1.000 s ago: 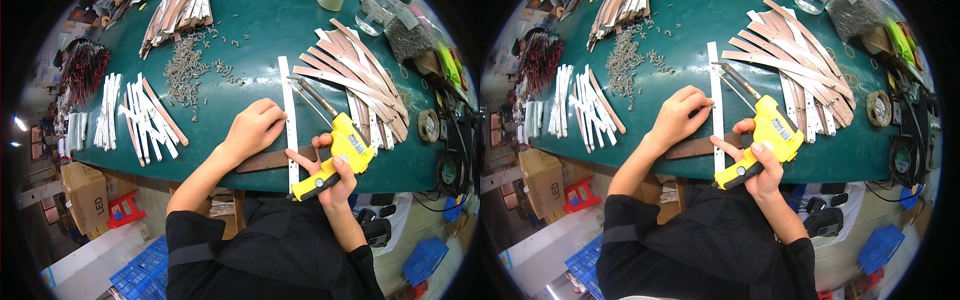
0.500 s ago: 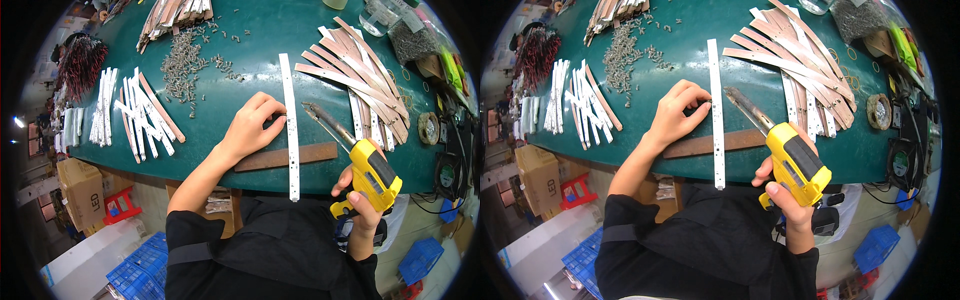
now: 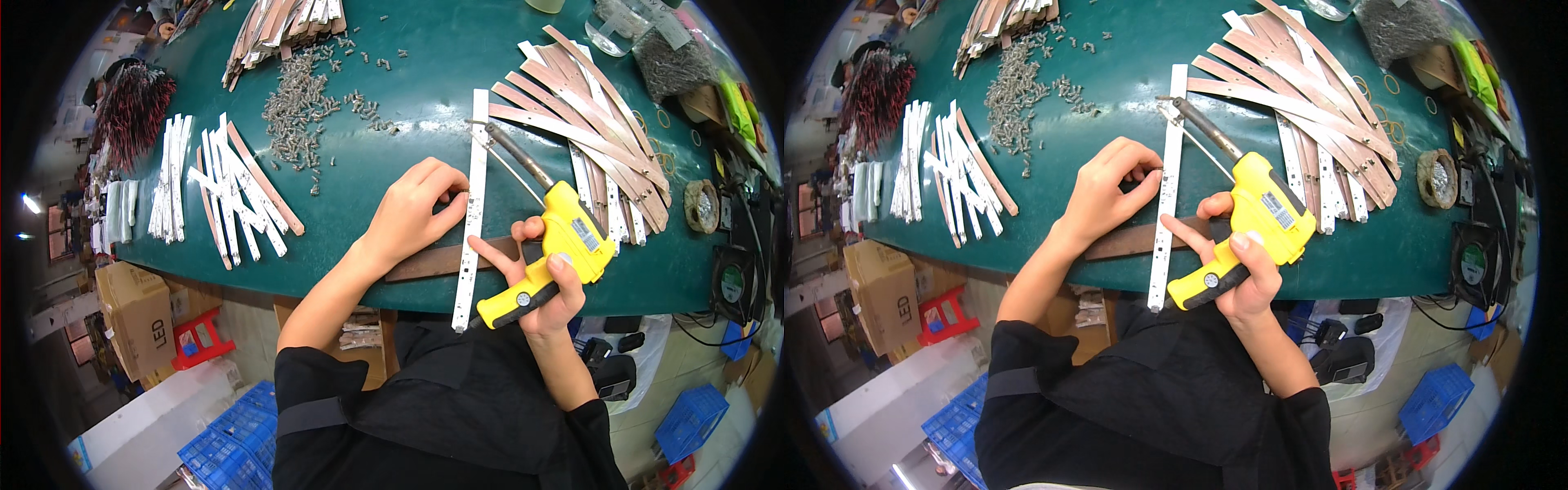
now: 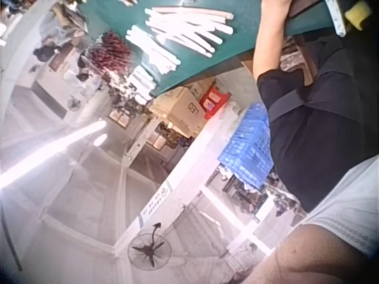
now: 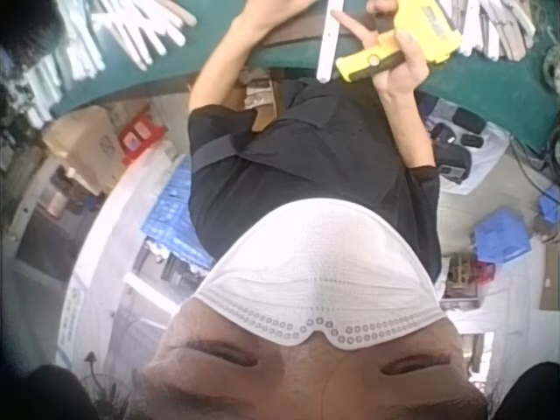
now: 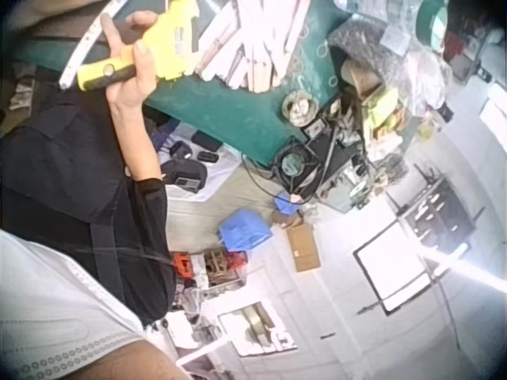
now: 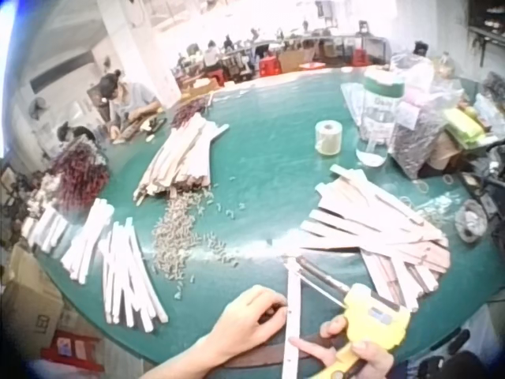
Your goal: The person solders small connectors onto LED strips using a soldering iron, picking connectors from a pile on the table, positioning them on each strip, and soldering them in place before stacking the strips.
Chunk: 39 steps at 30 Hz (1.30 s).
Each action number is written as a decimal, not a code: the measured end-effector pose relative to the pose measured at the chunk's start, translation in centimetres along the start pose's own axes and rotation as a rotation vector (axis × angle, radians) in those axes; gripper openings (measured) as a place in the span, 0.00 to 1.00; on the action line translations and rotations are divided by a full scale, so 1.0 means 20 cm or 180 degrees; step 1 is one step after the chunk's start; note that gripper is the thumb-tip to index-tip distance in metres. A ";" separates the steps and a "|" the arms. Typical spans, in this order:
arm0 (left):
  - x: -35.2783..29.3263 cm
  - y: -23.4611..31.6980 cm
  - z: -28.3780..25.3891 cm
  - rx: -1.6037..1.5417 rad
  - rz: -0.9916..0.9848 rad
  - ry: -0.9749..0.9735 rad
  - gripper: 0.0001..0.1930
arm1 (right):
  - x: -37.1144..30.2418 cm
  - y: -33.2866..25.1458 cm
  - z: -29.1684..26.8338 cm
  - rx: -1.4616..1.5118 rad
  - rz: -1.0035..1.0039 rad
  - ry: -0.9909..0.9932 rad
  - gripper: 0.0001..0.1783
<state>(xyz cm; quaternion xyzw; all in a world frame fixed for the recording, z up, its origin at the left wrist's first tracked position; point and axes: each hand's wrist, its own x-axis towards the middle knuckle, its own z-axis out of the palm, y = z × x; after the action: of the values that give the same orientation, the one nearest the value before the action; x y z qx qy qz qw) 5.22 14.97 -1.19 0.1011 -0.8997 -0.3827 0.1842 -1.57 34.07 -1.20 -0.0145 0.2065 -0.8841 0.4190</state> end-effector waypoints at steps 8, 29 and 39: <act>0.00 0.00 -0.04 -0.0720 -0.0713 -0.0205 0.05 | 0.00 -0.01 -0.02 -0.0178 -0.0195 -0.0066 0.33; 0.02 -0.02 -0.05 -0.2884 -0.1747 -0.0530 0.08 | -0.01 -0.06 0.01 -0.0185 -0.0219 -0.0606 0.35; -0.01 0.05 -0.03 -0.0744 -0.0708 -0.0394 0.06 | 0.05 0.02 -0.03 -0.0181 -0.0451 -0.0242 0.34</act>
<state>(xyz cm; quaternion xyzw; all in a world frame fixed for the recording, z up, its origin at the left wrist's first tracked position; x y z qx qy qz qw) 5.50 15.36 -0.14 0.1541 -0.8419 -0.5082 0.0955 -2.03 33.29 -2.16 -0.0745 0.2140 -0.9041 0.3624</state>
